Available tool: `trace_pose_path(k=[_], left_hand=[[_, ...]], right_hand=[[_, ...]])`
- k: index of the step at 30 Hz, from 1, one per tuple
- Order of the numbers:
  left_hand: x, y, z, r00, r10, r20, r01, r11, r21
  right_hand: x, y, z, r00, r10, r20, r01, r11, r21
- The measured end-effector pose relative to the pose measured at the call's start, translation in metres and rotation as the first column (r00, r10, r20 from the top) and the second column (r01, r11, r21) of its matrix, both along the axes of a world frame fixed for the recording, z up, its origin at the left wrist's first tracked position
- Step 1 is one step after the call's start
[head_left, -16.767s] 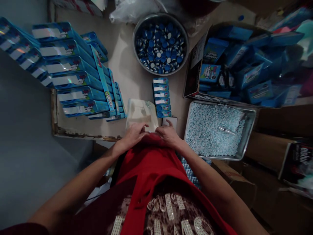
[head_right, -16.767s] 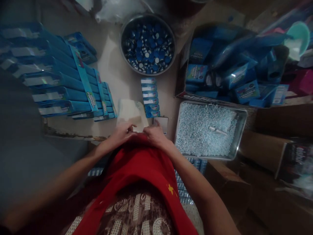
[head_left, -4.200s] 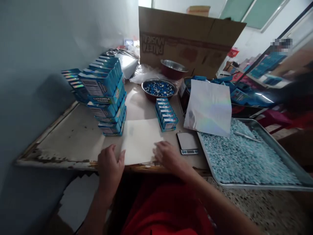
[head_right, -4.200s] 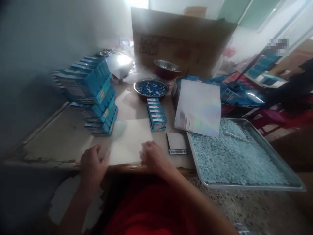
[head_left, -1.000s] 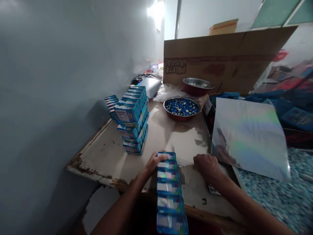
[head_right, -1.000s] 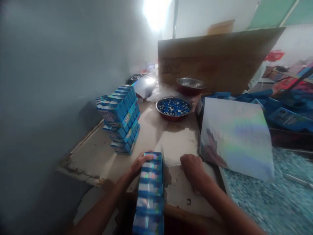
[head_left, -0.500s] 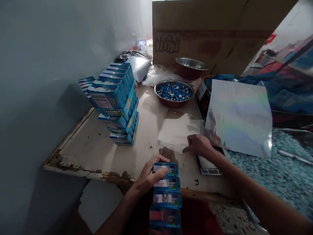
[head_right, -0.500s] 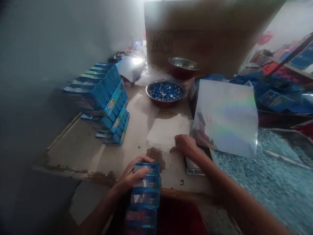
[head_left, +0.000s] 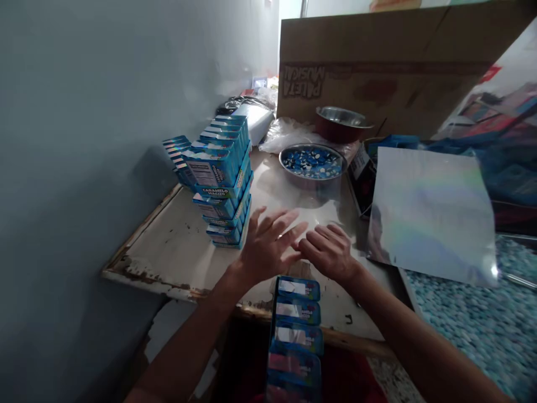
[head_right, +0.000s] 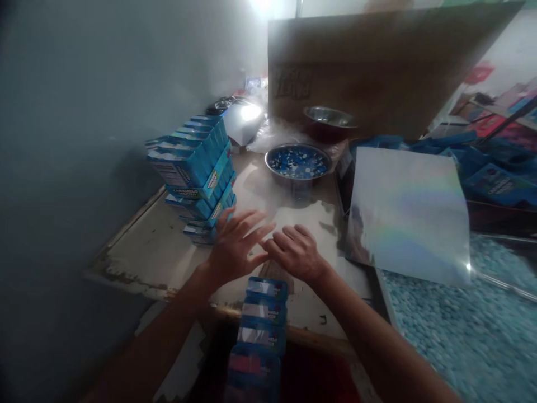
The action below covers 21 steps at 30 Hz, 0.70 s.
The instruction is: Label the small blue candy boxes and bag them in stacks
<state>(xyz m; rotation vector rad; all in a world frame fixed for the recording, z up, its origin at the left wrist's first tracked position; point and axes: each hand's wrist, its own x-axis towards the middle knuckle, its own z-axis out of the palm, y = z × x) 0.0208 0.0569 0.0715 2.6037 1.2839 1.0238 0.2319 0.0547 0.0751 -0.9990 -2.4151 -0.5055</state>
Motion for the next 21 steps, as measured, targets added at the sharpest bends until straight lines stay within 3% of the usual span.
trace_pose_path(k=[2,6,9,13,15,18,19,21], left_hand=[[-0.001,0.010,-0.019,0.993,-0.075,-0.092,0.072,0.997,-0.033],[0.000,0.022,-0.061,0.981,-0.119,-0.156,0.107,0.991,-0.085],[-0.004,0.023,-0.076,0.969,-0.114,-0.221,0.101,0.992,-0.071],[-0.015,0.016,-0.074,0.960,-0.022,-0.280,0.024,1.000,0.005],[-0.021,0.010,-0.070,0.955,0.032,-0.294,-0.012,0.998,0.068],[-0.025,0.001,-0.071,0.962,0.034,-0.272,-0.006,0.994,0.106],[-0.026,-0.002,-0.073,0.968,0.034,-0.250,-0.009,0.995,0.102],[-0.025,-0.007,-0.080,0.975,0.106,-0.197,-0.093,0.993,0.079]], right_hand=[[0.002,0.008,-0.021,0.999,0.019,0.035,-0.018,0.999,-0.047],[0.013,0.015,-0.063,0.998,0.031,0.061,-0.025,0.994,-0.105],[0.019,0.010,-0.081,0.999,-0.032,0.025,0.035,0.995,-0.096],[0.019,-0.002,-0.080,0.983,-0.121,0.134,0.156,0.946,-0.284],[0.018,-0.008,-0.072,0.937,-0.257,0.236,0.335,0.852,-0.402],[0.019,-0.020,-0.061,0.828,-0.464,0.315,0.561,0.682,-0.470],[0.019,-0.024,-0.059,0.816,-0.492,0.304,0.577,0.666,-0.472],[0.020,-0.033,-0.061,0.834,-0.494,0.246,0.549,0.699,-0.458]])
